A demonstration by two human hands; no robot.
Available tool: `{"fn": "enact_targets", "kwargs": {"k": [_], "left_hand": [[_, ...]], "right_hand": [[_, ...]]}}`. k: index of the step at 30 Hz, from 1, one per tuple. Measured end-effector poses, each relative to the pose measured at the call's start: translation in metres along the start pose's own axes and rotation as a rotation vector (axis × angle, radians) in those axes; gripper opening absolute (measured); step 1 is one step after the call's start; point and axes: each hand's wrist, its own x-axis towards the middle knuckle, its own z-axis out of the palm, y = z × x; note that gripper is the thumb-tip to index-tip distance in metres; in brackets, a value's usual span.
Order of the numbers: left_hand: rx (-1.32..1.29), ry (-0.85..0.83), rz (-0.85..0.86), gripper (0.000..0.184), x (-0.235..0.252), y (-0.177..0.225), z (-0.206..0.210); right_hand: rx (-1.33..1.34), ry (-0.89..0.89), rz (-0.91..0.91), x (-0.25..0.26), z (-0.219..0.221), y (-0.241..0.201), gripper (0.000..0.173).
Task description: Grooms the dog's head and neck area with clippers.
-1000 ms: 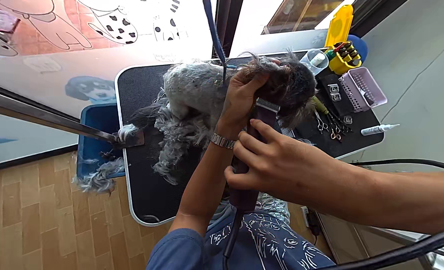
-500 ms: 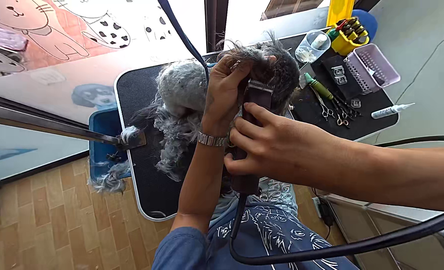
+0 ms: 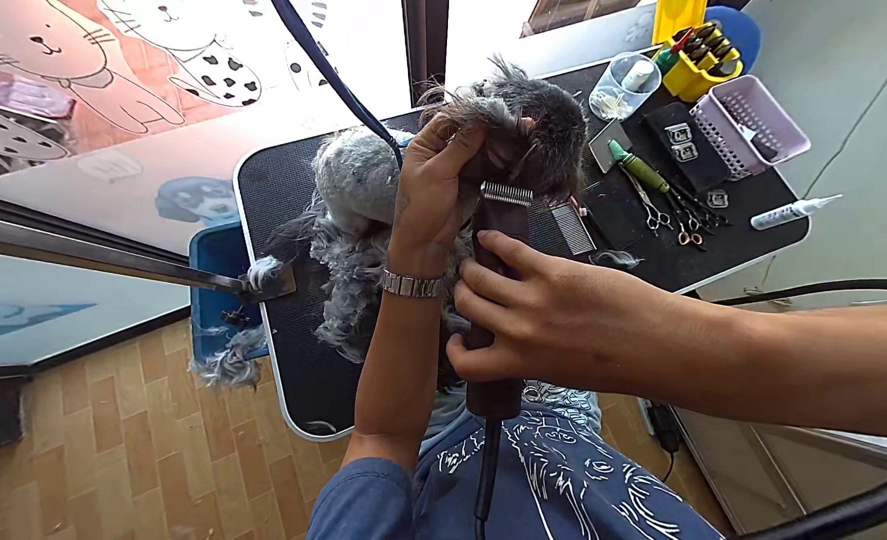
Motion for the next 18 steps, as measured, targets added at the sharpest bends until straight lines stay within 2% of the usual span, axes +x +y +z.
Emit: {"fn": "enact_targets", "kwargs": {"k": [12,18], "left_hand": [[-0.066,0.018,-0.042,0.025,-0.004,0.010,0.000],[-0.081,-0.007,-0.098,0.035,-0.005,0.014,0.000]], "right_hand": [[-0.081,0.064,-0.002,-0.012,-0.015,0.015,0.028],[-0.023,0.073,-0.072,-0.012,0.001,0.015,0.025]]}}
